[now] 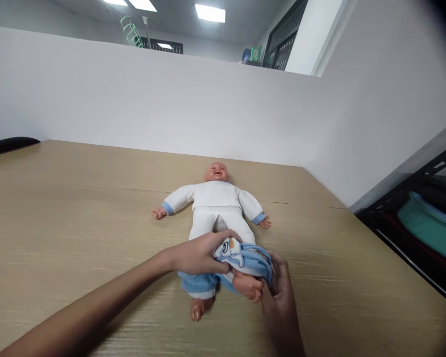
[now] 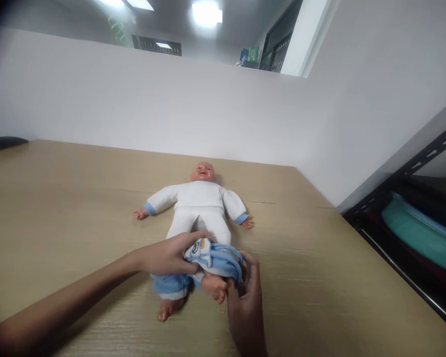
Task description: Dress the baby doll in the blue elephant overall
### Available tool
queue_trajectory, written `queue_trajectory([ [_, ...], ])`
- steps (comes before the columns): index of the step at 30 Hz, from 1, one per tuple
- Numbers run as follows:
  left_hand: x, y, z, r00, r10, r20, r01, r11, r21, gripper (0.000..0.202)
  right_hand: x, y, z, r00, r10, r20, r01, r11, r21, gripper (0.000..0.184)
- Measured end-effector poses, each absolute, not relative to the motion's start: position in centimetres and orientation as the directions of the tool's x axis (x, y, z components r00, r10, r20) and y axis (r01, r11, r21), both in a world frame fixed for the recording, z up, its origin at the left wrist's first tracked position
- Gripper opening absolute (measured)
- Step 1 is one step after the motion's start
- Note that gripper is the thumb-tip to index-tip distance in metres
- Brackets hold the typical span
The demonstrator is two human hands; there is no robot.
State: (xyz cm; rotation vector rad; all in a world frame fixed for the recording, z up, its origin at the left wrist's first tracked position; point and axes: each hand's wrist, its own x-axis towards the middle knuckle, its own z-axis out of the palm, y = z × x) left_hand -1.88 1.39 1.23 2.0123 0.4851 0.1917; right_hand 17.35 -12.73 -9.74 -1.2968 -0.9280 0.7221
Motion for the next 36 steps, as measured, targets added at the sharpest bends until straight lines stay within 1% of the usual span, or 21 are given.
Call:
queue_trajectory([
  [2,-2.2,1.2,1.3,0.891,0.453,0.000,0.234,-0.460,0.857,0.029,18.5,-12.2,-8.5,0.326,0.933,0.150,0.077,0.132,-0.988,0.037],
  [3,-2.3,1.1,1.3,0.883,0.469,0.028,0.238,-0.497,0.835,0.018,19.2,-11.9,-7.8,0.228,0.966,0.126,0.099,0.106,-0.989,0.032],
  [4,-2.5,1.0,1.3,0.873,0.485,0.050,0.253,-0.539,0.803,0.013,19.8,-11.7,-7.2,0.124,0.987,0.102,0.131,0.086,-0.988,0.029],
  [5,-2.8,0.9,1.3,0.864,0.498,0.072,0.272,-0.582,0.766,0.015,20.5,-11.5,-6.5,0.026,0.996,0.084,0.173,0.078,-0.982,0.027],
  [7,-3.6,0.7,1.3,0.855,0.505,0.120,0.288,-0.653,0.700,0.032,21.7,-11.1,-5.2,-0.125,0.991,0.056,0.290,0.091,-0.953,0.030],
  [9,-4.9,0.5,1.2,0.844,0.510,0.165,0.290,-0.693,0.660,0.052,22.6,-10.8,-3.8,-0.213,0.977,0.028,0.410,0.116,-0.905,0.037],
  [10,-5.7,0.5,1.1,0.837,0.519,0.173,0.300,-0.700,0.648,0.059,22.9,-10.6,-3.2,-0.247,0.969,0.018,0.448,0.130,-0.885,0.039],
  [11,-6.5,0.5,1.0,0.830,0.532,0.165,0.319,-0.696,0.643,0.062,23.1,-10.3,-2.7,-0.278,0.961,0.014,0.464,0.147,-0.873,0.038],
  [13,-7.9,0.7,0.7,0.821,0.558,0.116,0.359,-0.664,0.656,0.057,23.4,-9.4,-2.0,-0.330,0.943,0.036,0.436,0.186,-0.880,0.029],
  [15,-8.8,1.2,0.4,0.824,0.562,0.074,0.349,-0.606,0.715,0.043,23.6,-8.1,-1.8,-0.368,0.927,0.077,0.354,0.216,-0.910,0.021],
  [17,-9.0,1.9,0.1,0.805,0.591,0.062,0.308,-0.504,0.807,0.034,23.7,-6.3,-2.3,-0.375,0.922,0.096,0.246,0.199,-0.949,0.020],
  [20,-8.1,3.1,-0.7,0.684,0.726,0.071,0.245,-0.320,0.915,0.041,23.8,-3.4,-3.8,-0.291,0.956,0.037,0.051,0.054,-0.997,0.024],
  [23,-7.2,3.8,-2.0,0.531,0.842,0.096,0.223,-0.248,0.943,0.043,23.2,-1.2,-5.8,-0.131,0.989,-0.070,-0.188,-0.094,-0.978,0.027],
  [25,-7.1,3.9,-3.0,0.459,0.885,0.080,0.242,-0.211,0.947,0.042,22.7,-0.7,-7.0,-0.052,0.992,-0.118,-0.269,-0.128,-0.955,0.033],
  [27,-7.5,3.8,-4.1,0.442,0.897,0.031,0.244,-0.153,0.958,0.045,22.1,-0.9,-7.9,0.011,0.987,-0.158,-0.296,-0.147,-0.944,0.043],
  [31,-8.3,3.4,-5.3,0.523,0.852,-0.041,0.170,-0.057,0.984,0.047,21.2,-1.9,-8.8,0.033,0.979,-0.200,-0.336,-0.178,-0.925,0.055],
  [34,-8.0,3.5,-5.8,0.495,0.866,-0.068,0.104,0.019,0.994,0.050,21.0,-2.0,-9.4,0.067,0.976,-0.209,-0.305,-0.180,-0.935,0.063],
  [36,-7.8,3.7,-5.9,0.447,0.890,-0.089,0.074,0.062,0.995,0.053,21.2,-1.8,-9.6,0.056,0.981,-0.184,-0.250,-0.165,-0.954,0.064],
])
